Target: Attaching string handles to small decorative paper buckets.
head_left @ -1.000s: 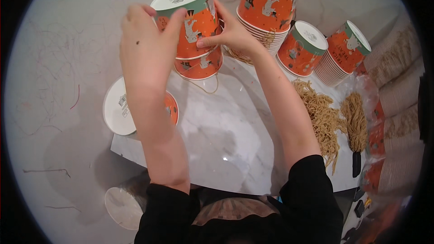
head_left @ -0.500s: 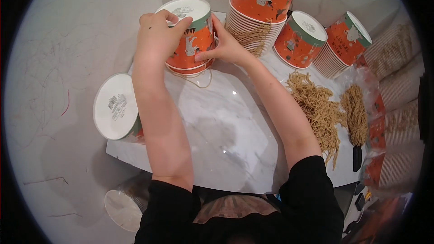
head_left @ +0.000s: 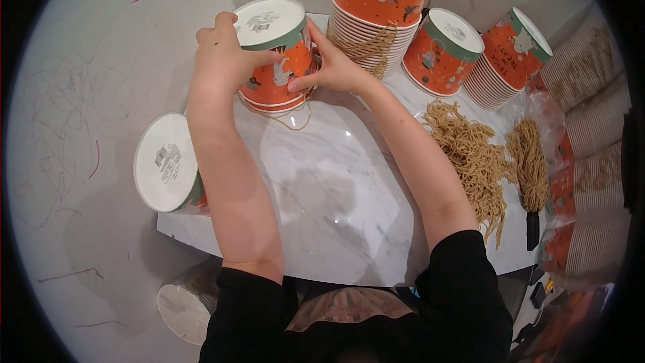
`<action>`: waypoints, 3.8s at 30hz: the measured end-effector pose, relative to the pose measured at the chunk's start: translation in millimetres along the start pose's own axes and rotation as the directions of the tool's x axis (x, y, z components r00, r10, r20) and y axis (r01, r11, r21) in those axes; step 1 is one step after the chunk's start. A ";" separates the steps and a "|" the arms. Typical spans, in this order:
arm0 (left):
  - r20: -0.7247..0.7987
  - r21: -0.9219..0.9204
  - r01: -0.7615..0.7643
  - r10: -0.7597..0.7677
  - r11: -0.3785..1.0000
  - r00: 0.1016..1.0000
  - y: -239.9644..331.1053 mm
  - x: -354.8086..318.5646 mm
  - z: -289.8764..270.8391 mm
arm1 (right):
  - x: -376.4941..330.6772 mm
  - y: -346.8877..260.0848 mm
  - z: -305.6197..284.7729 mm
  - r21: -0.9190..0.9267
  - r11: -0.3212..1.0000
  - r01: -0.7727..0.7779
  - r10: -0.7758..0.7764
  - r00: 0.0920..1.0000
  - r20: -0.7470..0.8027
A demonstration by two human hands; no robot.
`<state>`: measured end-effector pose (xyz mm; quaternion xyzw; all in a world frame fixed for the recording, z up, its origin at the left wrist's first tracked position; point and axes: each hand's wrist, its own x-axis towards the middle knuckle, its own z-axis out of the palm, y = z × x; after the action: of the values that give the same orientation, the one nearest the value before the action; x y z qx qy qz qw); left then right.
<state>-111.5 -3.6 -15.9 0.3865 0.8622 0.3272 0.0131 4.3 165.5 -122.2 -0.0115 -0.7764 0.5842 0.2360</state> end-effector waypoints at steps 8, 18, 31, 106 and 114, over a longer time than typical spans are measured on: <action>-0.011 0.047 0.000 0.001 0.999 1.000 0.6 1.8 4.0 | -2.1 13.0 -3.3 -0.019 0.999 -0.030 0.030 0.999 0.015; 0.084 0.034 0.044 -0.046 0.998 0.995 -3.0 9.7 4.7 | -0.7 24.9 -5.2 -0.058 0.998 -0.027 0.029 0.999 0.029; 0.077 0.023 -0.044 0.042 0.999 0.996 -1.5 7.7 13.4 | -6.0 33.1 -0.2 0.048 0.999 0.007 -0.006 1.000 -0.014; 0.494 -0.825 0.564 0.512 0.023 0.703 90.1 -125.2 203.4 | -240.8 -221.7 -169.0 -0.569 0.759 -0.316 -0.340 0.553 -0.761; 0.546 -0.612 0.754 0.562 -0.240 0.622 84.3 -121.8 216.7 | -275.3 -259.5 -163.3 -0.738 0.663 -0.127 -0.740 0.035 -0.671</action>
<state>89.1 75.4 -165.8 0.2094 0.1684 0.6553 0.7059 377.9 149.6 51.1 -0.2800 -0.5387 0.0502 0.7930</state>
